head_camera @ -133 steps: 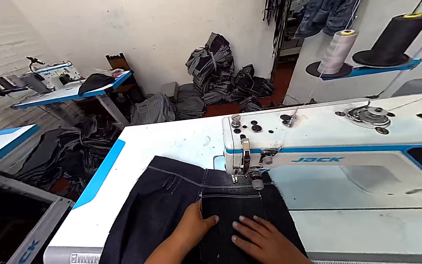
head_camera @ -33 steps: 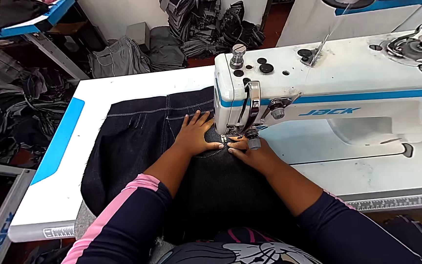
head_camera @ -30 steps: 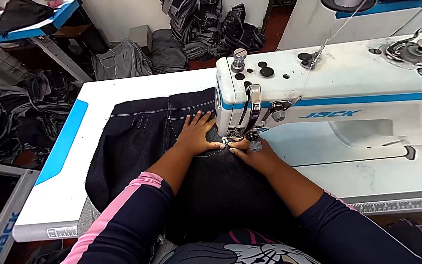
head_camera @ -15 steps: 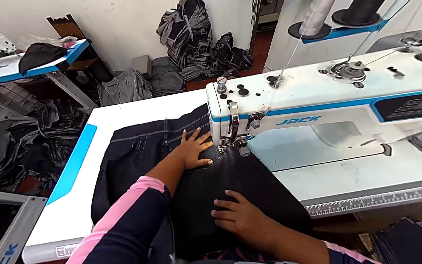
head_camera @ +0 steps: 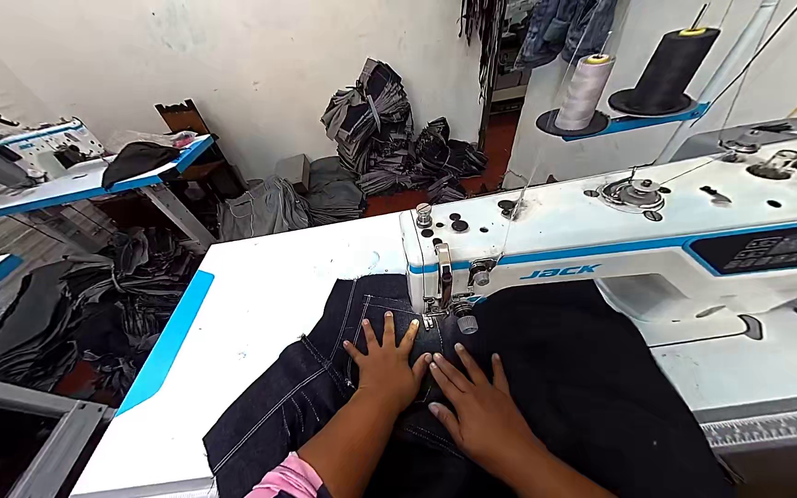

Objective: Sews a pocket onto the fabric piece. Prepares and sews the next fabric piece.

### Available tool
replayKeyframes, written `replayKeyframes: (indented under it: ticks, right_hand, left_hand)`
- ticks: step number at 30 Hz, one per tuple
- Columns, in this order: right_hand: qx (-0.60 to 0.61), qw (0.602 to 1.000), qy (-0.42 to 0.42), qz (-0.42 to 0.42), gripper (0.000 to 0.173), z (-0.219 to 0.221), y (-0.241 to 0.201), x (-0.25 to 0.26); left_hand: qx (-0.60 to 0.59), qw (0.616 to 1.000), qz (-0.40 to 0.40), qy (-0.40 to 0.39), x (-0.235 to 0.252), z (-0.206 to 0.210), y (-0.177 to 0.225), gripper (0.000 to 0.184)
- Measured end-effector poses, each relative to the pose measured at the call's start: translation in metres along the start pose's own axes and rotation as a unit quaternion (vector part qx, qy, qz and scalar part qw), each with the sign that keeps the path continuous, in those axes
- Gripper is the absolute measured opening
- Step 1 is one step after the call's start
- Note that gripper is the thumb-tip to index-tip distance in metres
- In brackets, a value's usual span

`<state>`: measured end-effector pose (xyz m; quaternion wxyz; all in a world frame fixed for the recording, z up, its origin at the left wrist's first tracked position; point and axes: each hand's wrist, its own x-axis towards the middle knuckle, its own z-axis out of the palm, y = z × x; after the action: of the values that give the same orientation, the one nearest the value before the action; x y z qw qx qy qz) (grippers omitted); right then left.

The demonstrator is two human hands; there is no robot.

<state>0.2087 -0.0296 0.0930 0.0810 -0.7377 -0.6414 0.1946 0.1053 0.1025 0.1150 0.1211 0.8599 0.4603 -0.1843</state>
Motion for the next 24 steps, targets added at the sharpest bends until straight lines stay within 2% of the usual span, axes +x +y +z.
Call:
replayKeyframes:
  ticks: [9, 12, 14, 16, 17, 19, 20, 22, 24]
  right_hand:
    - [0.015, 0.999, -0.007, -0.033, 0.063, -0.015, 0.025, 0.033]
    - [0.015, 0.999, -0.012, -0.028, 0.062, -0.018, 0.025, 0.036]
    - [0.022, 0.999, 0.002, -0.029, 0.060, -0.012, 0.008, 0.021]
    - [0.022, 0.991, 0.084, -0.100, 0.067, 0.014, -0.017, -0.008]
    - [0.032, 0.985, 0.099, -0.137, 0.070, 0.028, -0.025, -0.020]
    - [-0.013, 0.970, 0.143, -0.194, 0.064, 0.047, -0.014, -0.028]
    - [-0.040, 0.958, 0.182, -0.216, 0.055, 0.050, -0.001, -0.027]
    - [-0.048, 0.941, 0.232, -0.242, 0.033, 0.039, 0.034, -0.021]
    - [-0.018, 0.944, 0.221, -0.245, 0.024, 0.012, 0.082, -0.017]
  left_hand:
    - [-0.011, 0.999, -0.033, 0.021, 0.036, -0.015, 0.001, 0.059]
    - [0.003, 1.000, -0.014, 0.004, 0.044, -0.022, -0.003, 0.062]
    - [0.050, 0.997, 0.059, -0.028, 0.045, -0.032, -0.015, 0.067]
    - [0.132, 0.973, 0.187, -0.037, 0.053, -0.039, -0.037, 0.070]
    - [0.158, 0.955, 0.247, -0.035, 0.058, -0.039, -0.049, 0.069]
    - [0.141, 0.942, 0.303, -0.018, 0.061, -0.029, -0.063, 0.066]
    - [0.113, 0.948, 0.296, -0.005, 0.056, -0.021, -0.065, 0.065]
    - [0.064, 0.970, 0.233, 0.028, 0.036, -0.007, -0.053, 0.064]
    - [0.014, 0.988, 0.142, 0.064, 0.009, 0.009, -0.029, 0.065]
